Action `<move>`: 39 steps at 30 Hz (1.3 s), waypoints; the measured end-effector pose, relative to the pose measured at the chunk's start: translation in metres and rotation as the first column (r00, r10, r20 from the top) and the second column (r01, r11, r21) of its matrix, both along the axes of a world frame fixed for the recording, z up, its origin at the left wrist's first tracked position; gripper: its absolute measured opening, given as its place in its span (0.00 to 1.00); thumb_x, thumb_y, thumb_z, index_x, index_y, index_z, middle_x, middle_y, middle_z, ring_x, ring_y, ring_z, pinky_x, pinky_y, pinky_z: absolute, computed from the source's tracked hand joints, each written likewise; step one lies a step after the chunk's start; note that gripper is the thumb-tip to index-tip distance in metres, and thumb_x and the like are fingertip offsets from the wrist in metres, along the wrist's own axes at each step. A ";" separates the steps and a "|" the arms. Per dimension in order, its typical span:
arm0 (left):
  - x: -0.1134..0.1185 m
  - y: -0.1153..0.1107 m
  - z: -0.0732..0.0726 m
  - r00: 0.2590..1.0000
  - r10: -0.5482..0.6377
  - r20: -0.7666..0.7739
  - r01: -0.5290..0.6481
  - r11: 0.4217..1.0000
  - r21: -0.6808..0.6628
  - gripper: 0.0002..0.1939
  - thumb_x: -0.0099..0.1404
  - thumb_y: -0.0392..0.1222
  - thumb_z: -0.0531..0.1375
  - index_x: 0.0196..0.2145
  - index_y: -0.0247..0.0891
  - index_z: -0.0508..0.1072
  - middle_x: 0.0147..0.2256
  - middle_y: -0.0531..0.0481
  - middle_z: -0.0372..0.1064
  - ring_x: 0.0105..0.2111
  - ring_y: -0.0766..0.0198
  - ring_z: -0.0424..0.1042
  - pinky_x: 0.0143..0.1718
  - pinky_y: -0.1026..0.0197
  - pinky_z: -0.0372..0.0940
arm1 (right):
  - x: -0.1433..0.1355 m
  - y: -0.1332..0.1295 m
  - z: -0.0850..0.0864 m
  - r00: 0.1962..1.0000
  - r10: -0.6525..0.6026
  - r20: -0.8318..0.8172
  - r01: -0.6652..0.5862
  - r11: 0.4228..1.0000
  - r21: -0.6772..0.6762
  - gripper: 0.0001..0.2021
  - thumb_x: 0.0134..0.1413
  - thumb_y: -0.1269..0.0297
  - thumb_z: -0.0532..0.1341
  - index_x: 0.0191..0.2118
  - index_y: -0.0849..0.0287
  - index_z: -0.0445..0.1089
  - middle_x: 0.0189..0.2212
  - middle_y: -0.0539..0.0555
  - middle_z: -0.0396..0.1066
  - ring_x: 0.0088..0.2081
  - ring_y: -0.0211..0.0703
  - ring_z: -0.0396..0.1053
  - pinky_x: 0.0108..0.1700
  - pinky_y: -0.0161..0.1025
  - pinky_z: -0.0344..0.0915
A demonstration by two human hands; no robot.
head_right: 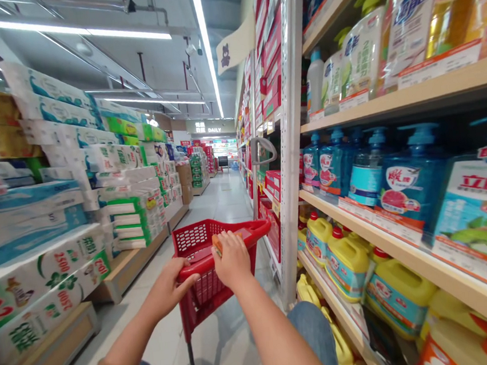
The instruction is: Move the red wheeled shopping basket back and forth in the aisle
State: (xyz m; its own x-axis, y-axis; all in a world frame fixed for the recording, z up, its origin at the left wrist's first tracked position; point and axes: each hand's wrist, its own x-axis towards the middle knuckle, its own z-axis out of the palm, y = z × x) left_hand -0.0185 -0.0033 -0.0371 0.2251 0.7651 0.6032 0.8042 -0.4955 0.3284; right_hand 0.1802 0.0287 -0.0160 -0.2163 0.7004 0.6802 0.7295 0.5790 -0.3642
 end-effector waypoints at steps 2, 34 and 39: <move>0.009 0.005 -0.005 0.999 0.045 -0.012 -0.045 0.999 0.001 0.14 0.63 0.53 0.54 0.36 0.38 0.67 0.36 0.45 0.69 0.38 0.55 0.67 0.42 0.54 0.62 | -0.012 -0.008 -0.004 0.999 0.024 0.022 -0.025 0.999 0.024 0.20 0.63 0.61 0.53 0.57 0.63 0.64 0.58 0.59 0.64 0.62 0.48 0.55 0.65 0.49 0.46; 0.034 0.049 -0.046 0.994 0.112 -0.011 -0.112 0.988 -0.108 0.16 0.62 0.50 0.55 0.46 0.42 0.67 0.44 0.47 0.68 0.46 0.54 0.66 0.50 0.50 0.58 | -0.011 -0.025 -0.004 0.962 -0.172 0.214 0.158 0.984 0.080 0.08 0.54 0.64 0.59 0.40 0.61 0.69 0.38 0.59 0.70 0.45 0.53 0.63 0.55 0.50 0.53; 0.015 0.049 -0.049 0.994 0.109 0.011 -0.107 0.986 -0.124 0.20 0.62 0.55 0.56 0.47 0.41 0.67 0.45 0.46 0.70 0.47 0.54 0.66 0.51 0.51 0.57 | 0.012 -0.026 -0.001 0.972 -0.098 0.214 0.076 0.991 0.108 0.10 0.59 0.61 0.57 0.44 0.58 0.68 0.40 0.56 0.70 0.45 0.49 0.63 0.56 0.47 0.53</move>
State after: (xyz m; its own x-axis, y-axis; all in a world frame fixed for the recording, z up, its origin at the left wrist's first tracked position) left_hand -0.0033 0.0461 -0.0860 0.1275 0.8531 0.5059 0.8444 -0.3610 0.3959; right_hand 0.1920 0.0023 -0.0169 -0.3085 0.6549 0.6899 0.8341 0.5349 -0.1348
